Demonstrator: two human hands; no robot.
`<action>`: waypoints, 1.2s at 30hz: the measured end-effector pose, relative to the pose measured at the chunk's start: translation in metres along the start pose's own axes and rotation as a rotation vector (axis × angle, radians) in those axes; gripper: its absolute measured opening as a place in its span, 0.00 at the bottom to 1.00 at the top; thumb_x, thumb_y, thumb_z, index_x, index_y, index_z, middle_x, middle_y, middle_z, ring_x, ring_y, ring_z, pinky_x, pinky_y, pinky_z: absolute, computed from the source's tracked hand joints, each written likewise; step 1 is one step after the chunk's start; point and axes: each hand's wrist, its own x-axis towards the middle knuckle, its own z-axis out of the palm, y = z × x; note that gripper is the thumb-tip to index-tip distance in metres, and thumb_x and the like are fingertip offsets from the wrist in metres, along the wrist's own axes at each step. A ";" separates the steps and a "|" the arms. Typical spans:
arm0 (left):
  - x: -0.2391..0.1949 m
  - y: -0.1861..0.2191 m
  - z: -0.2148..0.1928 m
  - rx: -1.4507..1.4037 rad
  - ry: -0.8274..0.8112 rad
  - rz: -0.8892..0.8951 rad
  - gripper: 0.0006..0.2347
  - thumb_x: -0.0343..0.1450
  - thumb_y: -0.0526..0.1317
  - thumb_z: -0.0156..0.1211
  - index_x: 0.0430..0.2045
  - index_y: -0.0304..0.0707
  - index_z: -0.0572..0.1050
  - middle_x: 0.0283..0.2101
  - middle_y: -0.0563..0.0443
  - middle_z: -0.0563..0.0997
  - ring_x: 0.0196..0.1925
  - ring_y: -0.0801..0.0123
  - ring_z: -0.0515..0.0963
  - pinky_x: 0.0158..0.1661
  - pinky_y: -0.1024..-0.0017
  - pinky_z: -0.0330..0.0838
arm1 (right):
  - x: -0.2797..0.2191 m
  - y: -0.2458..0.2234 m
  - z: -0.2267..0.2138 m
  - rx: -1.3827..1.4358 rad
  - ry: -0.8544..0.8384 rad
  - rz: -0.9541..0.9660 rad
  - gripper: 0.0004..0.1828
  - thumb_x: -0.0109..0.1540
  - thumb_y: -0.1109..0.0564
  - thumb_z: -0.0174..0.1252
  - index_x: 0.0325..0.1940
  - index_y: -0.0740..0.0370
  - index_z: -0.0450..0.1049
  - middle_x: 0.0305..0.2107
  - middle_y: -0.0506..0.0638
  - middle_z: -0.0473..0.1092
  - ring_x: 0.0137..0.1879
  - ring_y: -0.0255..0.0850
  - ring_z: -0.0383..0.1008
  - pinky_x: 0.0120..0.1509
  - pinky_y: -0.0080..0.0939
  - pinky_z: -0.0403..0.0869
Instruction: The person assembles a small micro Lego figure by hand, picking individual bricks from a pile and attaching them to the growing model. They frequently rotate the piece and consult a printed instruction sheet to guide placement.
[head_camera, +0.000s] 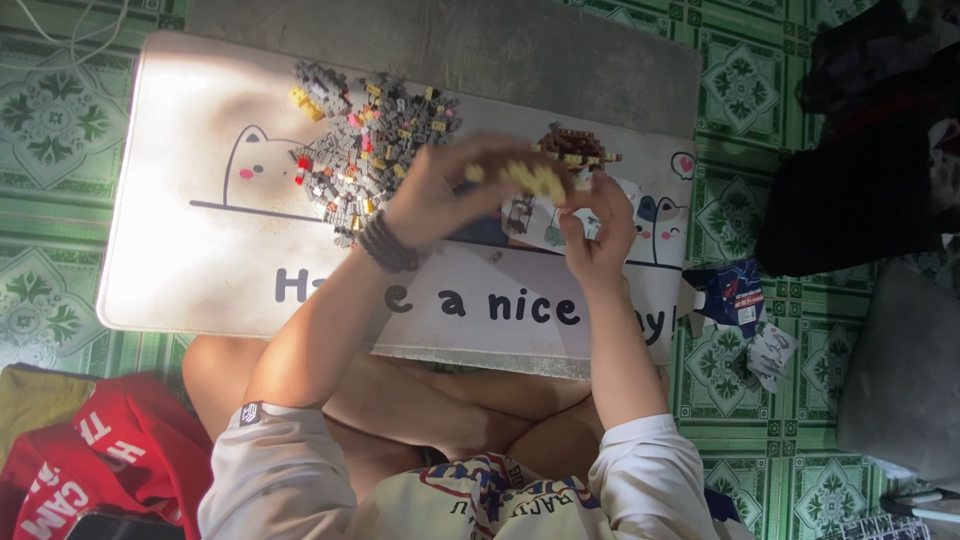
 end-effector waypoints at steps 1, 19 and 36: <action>-0.005 -0.003 -0.008 0.003 0.002 -0.008 0.13 0.67 0.35 0.62 0.43 0.27 0.73 0.28 0.38 0.79 0.28 0.57 0.81 0.30 0.65 0.76 | 0.005 -0.008 -0.002 0.006 -0.002 0.006 0.25 0.64 0.54 0.51 0.60 0.70 0.56 0.34 0.54 0.72 0.37 0.42 0.74 0.45 0.44 0.72; -0.011 0.002 -0.062 -1.044 0.545 -0.153 0.18 0.67 0.50 0.53 0.39 0.33 0.71 0.38 0.44 0.74 0.36 0.63 0.74 0.39 0.73 0.72 | 0.033 -0.074 0.065 -0.363 -0.570 -0.285 0.08 0.65 0.57 0.47 0.35 0.60 0.70 0.27 0.46 0.68 0.31 0.40 0.66 0.37 0.37 0.61; -0.020 -0.019 -0.075 -1.180 0.644 -0.133 0.18 0.67 0.52 0.52 0.43 0.40 0.69 0.34 0.50 0.70 0.32 0.67 0.65 0.36 0.73 0.62 | 0.051 -0.042 0.155 -0.616 -0.544 0.076 0.09 0.54 0.68 0.54 0.37 0.62 0.73 0.27 0.50 0.67 0.37 0.45 0.67 0.37 0.42 0.71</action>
